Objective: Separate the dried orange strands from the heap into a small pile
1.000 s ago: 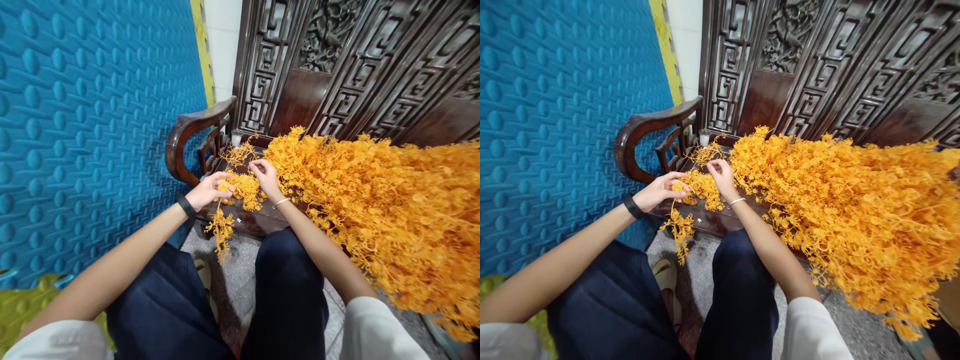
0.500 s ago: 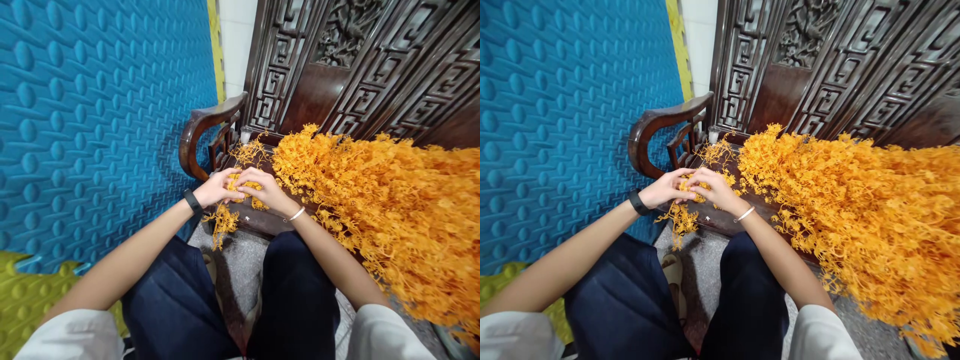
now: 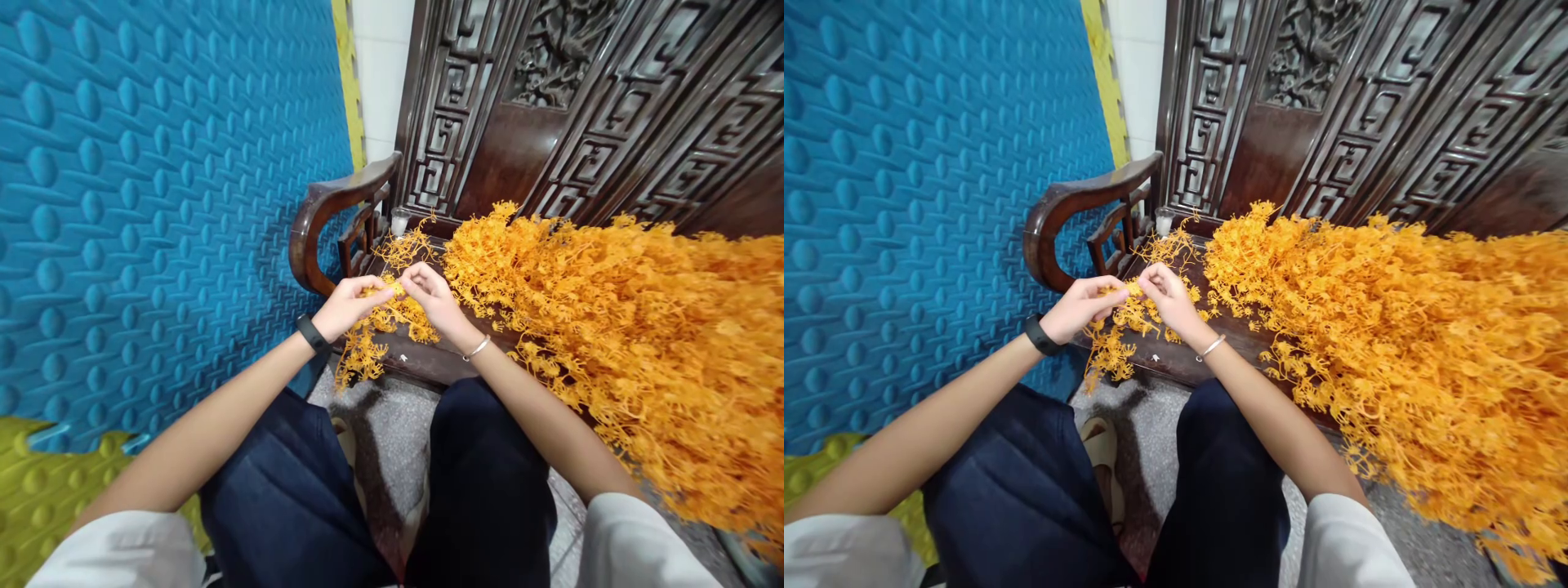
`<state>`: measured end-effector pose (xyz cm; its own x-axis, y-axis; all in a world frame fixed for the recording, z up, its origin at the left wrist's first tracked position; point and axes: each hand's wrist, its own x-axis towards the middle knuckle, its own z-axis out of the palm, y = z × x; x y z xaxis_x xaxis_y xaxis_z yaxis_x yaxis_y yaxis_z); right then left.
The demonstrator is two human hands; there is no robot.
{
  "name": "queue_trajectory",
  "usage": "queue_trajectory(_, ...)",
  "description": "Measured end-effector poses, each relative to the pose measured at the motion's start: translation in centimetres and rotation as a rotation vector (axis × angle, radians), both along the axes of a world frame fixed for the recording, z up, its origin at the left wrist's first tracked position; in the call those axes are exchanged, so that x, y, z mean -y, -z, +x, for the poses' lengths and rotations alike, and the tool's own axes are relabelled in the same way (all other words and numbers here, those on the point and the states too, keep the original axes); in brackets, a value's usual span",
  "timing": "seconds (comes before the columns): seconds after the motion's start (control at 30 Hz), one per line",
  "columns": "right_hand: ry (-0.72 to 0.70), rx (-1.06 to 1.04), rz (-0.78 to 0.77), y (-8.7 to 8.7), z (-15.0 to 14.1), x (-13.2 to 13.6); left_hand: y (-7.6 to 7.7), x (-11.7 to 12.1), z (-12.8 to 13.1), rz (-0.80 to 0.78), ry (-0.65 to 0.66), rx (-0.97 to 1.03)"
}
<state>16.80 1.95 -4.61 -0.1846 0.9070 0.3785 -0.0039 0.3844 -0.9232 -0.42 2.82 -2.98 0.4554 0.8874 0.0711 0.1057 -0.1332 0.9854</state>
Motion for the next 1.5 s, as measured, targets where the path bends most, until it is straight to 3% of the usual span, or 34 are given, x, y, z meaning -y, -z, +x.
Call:
queue_trajectory(0.13, 0.016, -0.068, -0.066, 0.0, 0.1, 0.0, 0.0, -0.1, -0.1, -0.012, -0.014, 0.045)
queue_trajectory(0.47, -0.053, -0.063, -0.21, -0.7, 0.3, 0.4, 0.3, 0.1, 0.1, 0.227, -0.095, -0.026)
queue_trajectory(0.7, -0.042, -0.085, -0.196, -0.8, 0.9, 0.2, 0.1, 0.1, 0.4, 0.22, 0.038, -0.1)
queue_trajectory(0.9, -0.034, 0.056, -0.001, -0.7, 1.5, 0.3, -0.1, 0.3, 0.6, 0.204, 0.063, -0.199)
queue_trajectory(1.17, 0.104, 0.326, 0.282, -0.8, 1.9, 0.5, -0.3, 2.0, 1.5, 0.282, -0.139, -0.213)
queue_trajectory(1.37, 0.112, 0.396, 0.3, -1.2, 1.7, 1.0, -0.1, 1.6, 1.4, 0.34, -0.115, -0.234)
queue_trajectory(1.5, 0.13, 0.508, 0.392, -1.0, 1.5, 0.9, 0.1, 1.5, 1.3, 0.383, -0.113, -0.279)
